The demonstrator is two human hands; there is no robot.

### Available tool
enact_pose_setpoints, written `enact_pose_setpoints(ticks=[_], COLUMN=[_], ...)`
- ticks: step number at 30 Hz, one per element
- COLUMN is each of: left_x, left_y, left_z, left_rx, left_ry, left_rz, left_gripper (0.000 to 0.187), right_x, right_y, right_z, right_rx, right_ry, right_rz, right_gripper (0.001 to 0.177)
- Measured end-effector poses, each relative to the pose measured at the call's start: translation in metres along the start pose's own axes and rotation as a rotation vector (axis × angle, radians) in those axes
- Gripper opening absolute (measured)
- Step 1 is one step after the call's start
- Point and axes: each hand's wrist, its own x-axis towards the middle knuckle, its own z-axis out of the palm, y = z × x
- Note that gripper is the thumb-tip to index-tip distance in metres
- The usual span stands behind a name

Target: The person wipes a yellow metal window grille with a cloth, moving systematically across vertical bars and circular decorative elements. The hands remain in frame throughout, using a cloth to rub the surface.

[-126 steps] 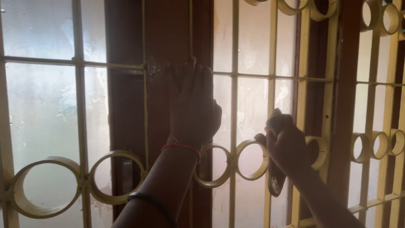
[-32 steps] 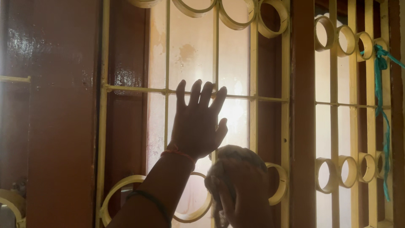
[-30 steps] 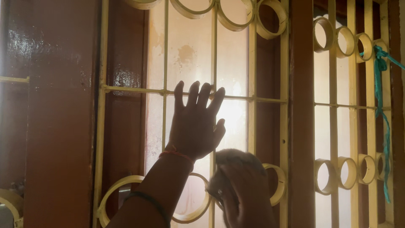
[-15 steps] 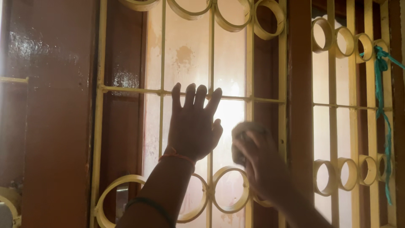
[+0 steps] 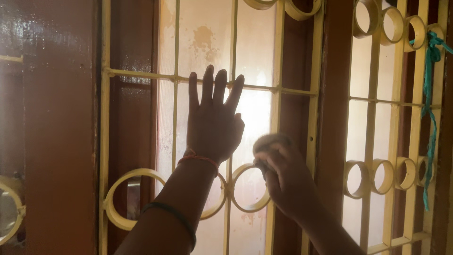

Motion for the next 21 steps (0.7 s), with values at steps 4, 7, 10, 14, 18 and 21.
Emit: enact_pose_setpoints(ticks=[4,7,10,14,18,21], left_x=[-0.001,-0.009,-0.021,-0.026,-0.034,-0.044], left_y=[0.016,0.033,0.045,0.047,0.049,0.055], left_z=[-0.004,-0.005,-0.003,0.004,0.002,-0.001], left_rx=[0.048,-0.009,-0.060,-0.028,-0.065,-0.054], left_ry=[-0.053,-0.061,-0.083,-0.091,-0.137,-0.118], left_rz=[-0.102,-0.200,-0.235,-0.195,-0.134,-0.113], left_gripper=[0.081,0.092,0.084,0.075,0.060,0.049], right_x=[-0.017,-0.026,-0.043,-0.057,-0.046,-0.043], right_y=[0.005,0.019,0.020,0.018,0.038,0.045], right_z=[-0.029,-0.047,-0.033,-0.009,-0.016,-0.020], right_rx=[0.065,0.147,-0.537,-0.302,-0.246,-0.282], right_ry=[0.070,0.106,-0.056,-0.079,-0.238,-0.292], right_rz=[0.416,0.859,-0.122,0.241,0.420,0.526], right_gripper=[0.021,0.026,0.035,0.065,0.070,0.066])
